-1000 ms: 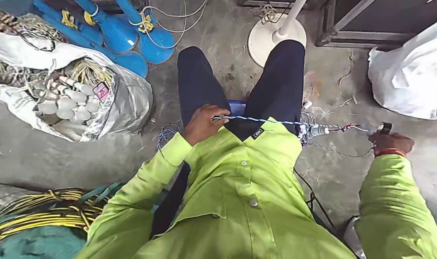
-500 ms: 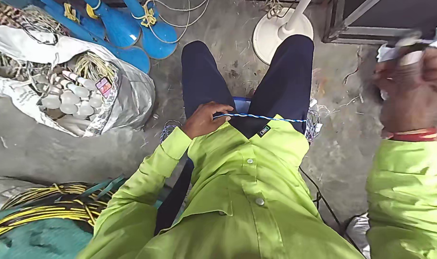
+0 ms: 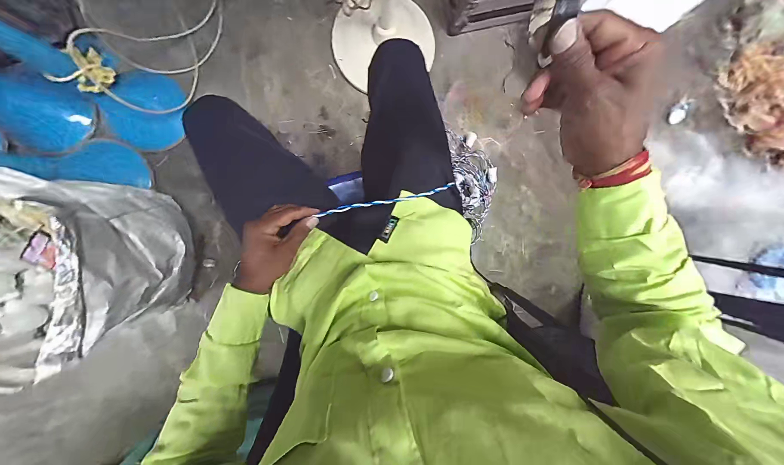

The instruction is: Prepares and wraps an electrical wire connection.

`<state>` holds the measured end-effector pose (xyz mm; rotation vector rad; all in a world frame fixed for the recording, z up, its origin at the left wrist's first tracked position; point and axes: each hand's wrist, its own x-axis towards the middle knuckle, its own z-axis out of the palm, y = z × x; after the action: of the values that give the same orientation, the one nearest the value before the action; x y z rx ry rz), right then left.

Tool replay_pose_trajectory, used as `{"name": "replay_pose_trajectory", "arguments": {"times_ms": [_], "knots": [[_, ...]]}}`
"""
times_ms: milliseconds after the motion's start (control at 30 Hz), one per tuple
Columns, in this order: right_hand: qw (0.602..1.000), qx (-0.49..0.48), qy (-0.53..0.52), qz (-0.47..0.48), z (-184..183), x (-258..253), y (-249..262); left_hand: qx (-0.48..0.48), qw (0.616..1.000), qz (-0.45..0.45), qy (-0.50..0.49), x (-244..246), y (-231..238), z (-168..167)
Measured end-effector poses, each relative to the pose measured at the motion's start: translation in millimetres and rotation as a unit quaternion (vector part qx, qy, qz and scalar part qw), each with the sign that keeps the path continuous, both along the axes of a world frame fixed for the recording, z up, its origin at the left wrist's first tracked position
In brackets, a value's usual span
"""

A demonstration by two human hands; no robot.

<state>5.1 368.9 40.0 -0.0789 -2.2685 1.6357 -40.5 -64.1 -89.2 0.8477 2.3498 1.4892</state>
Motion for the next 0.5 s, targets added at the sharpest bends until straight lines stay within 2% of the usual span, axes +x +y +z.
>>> {"name": "replay_pose_trajectory", "arguments": {"times_ms": [200,333,433,500], "knots": [[0.997,-0.034,0.009,-0.074,4.2,28.2,53.7,-0.040,0.999,0.007,0.003,-0.5,-1.3,-1.0],[0.988,-0.034,-0.049,-0.142,-17.3,33.0,65.0,-0.022,1.000,0.003,-0.018,-1.0,-4.7,-1.4],[0.958,-0.132,-0.140,-0.211,-54.0,36.7,76.2,0.009,0.996,0.012,-0.090,-2.1,-6.5,2.1],[0.915,-0.239,-0.195,-0.260,-86.7,42.3,80.2,0.044,0.988,0.031,-0.142,-1.6,-7.4,7.9]]}}
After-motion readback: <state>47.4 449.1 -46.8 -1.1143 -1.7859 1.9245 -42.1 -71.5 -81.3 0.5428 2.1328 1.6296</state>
